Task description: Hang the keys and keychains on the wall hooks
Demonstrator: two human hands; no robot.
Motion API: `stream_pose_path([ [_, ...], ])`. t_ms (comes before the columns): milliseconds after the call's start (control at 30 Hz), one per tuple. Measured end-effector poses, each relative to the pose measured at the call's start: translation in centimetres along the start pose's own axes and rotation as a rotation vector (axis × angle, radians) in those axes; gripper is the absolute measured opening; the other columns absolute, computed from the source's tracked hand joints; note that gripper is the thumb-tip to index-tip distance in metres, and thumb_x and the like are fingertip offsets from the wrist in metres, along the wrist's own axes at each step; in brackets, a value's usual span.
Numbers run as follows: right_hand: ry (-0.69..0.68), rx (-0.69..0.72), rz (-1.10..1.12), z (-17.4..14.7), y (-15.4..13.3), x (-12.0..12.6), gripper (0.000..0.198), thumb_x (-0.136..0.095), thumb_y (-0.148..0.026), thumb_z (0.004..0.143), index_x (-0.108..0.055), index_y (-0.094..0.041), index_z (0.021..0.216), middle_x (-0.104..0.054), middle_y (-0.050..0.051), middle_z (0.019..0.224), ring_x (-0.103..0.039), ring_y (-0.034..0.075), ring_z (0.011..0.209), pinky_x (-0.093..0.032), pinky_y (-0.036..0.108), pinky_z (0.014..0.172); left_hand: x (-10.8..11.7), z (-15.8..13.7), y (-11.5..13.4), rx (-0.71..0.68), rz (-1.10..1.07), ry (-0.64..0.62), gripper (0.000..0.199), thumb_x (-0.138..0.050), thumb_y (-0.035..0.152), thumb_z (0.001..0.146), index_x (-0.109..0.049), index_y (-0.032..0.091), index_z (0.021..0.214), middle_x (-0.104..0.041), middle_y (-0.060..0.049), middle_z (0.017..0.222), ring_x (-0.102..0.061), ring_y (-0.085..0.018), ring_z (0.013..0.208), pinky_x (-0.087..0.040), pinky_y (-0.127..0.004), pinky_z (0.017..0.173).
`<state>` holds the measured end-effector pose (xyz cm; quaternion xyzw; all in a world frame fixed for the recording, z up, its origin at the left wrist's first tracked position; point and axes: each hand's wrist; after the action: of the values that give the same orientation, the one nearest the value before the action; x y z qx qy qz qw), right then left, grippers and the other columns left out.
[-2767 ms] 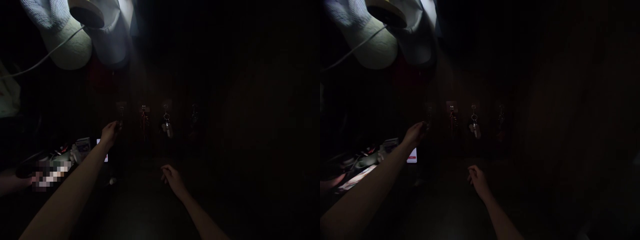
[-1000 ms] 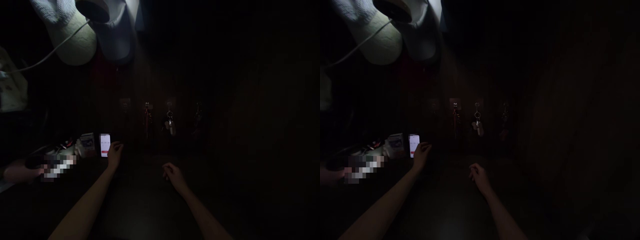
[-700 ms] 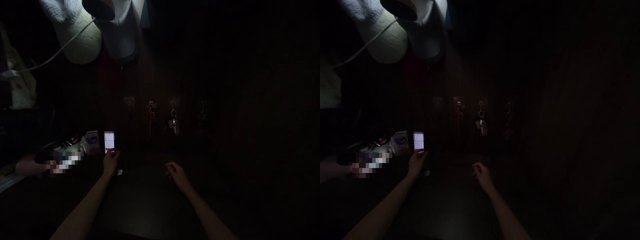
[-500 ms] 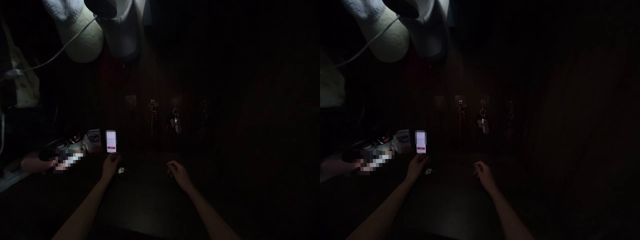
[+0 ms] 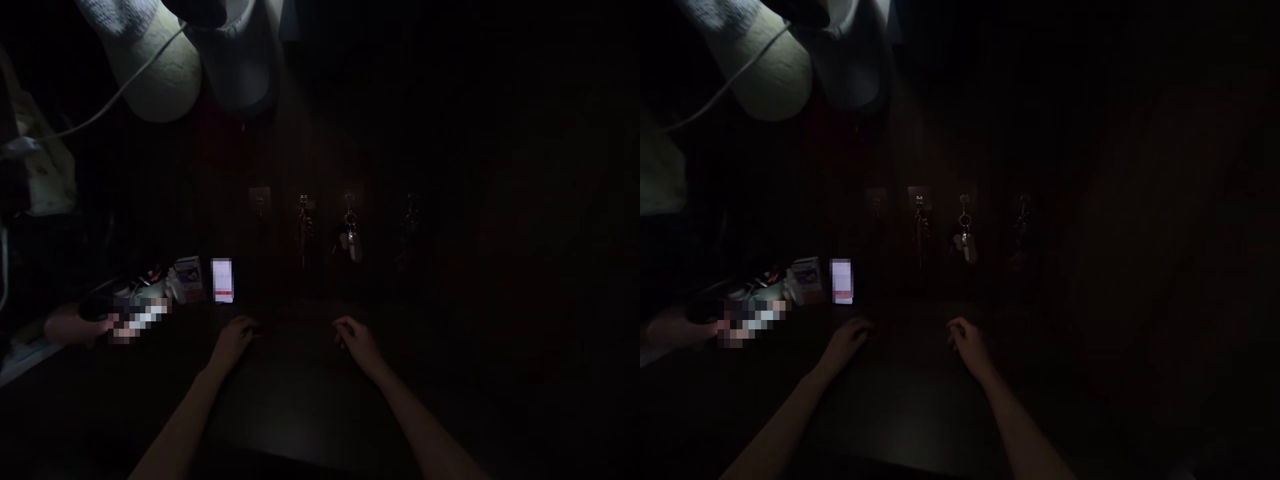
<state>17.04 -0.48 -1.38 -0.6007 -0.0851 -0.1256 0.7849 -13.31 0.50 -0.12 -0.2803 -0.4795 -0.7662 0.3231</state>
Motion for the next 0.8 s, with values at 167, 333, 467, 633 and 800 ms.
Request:
stream_pose_path([
  [167, -0.008, -0.002, 0.017, 0.0, 0.0, 0.0, 0.025, -0.045, -0.038, 0.074, -0.058, -0.018, 0.081, -0.056, -0.003, 0.053, -0.049, 0.011, 0.045, -0.037, 0.023, 0.047, 1.3, 0.9, 0.9, -0.013, 0.082, -0.139, 0.020, -0.050, 0.021, 0.074, -0.068, 0.024, 0.081, -0.065, -0.004, 0.094, -0.061, -0.020, 0.090, -0.044, -0.030, 0.082],
  [333, 0.007, 0.005, 0.025, 0.1, 0.1, -0.1, 0.023, -0.044, -0.036, 0.074, -0.058, -0.018, 0.078, -0.055, -0.003, 0.052, -0.048, 0.011, 0.043, -0.037, 0.022, 0.046, 1.4, 1.4, 2.2, -0.028, 0.260, -0.189, 0.020, -0.045, 0.024, 0.079, -0.065, 0.023, 0.079, -0.063, -0.006, 0.089, -0.059, -0.020, 0.083, -0.042, -0.030, 0.077],
  [467, -0.004, -0.009, 0.030, 0.0, 0.0, -0.1, 0.021, -0.044, -0.034, 0.074, -0.057, -0.018, 0.079, -0.055, -0.003, 0.051, -0.048, 0.010, 0.043, -0.037, 0.022, 0.046, 0.0, 2.3, 2.9, -0.094, 0.120, -0.069, 0.021, -0.043, 0.027, 0.081, -0.063, 0.020, 0.081, -0.061, -0.009, 0.096, -0.057, -0.022, 0.092, -0.042, -0.033, 0.083],
  [633, -0.010, -0.016, 0.044, 0.1, 0.1, -0.2, 0.022, -0.045, -0.035, 0.074, -0.057, -0.018, 0.080, -0.056, -0.003, 0.052, -0.048, 0.010, 0.044, -0.037, 0.021, 0.046, -2.6, 3.1, 6.2, 0.071, -0.357, -0.086, 0.019, -0.049, 0.034, 0.077, -0.064, 0.022, 0.082, -0.067, -0.004, 0.088, -0.061, -0.021, 0.087, -0.044, -0.033, 0.082],
  [800, 0.004, 0.001, 0.056, 0.2, 0.5, -0.2, 0.023, -0.045, -0.038, 0.074, -0.056, -0.018, 0.079, -0.055, -0.003, 0.052, -0.048, 0.010, 0.044, -0.037, 0.022, 0.045, -6.2, 3.3, 9.8, 0.293, -0.879, -0.121, 0.018, -0.060, 0.034, 0.072, -0.061, 0.017, 0.079, -0.067, -0.006, 0.087, -0.062, -0.018, 0.079, -0.049, -0.031, 0.073],
])
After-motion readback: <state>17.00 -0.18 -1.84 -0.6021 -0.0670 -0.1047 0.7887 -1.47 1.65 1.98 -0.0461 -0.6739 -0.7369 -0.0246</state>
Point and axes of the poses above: each hand's wrist, its own z-axis towards the middle knuckle, its own x-axis out of the back of the hand, y = z × x
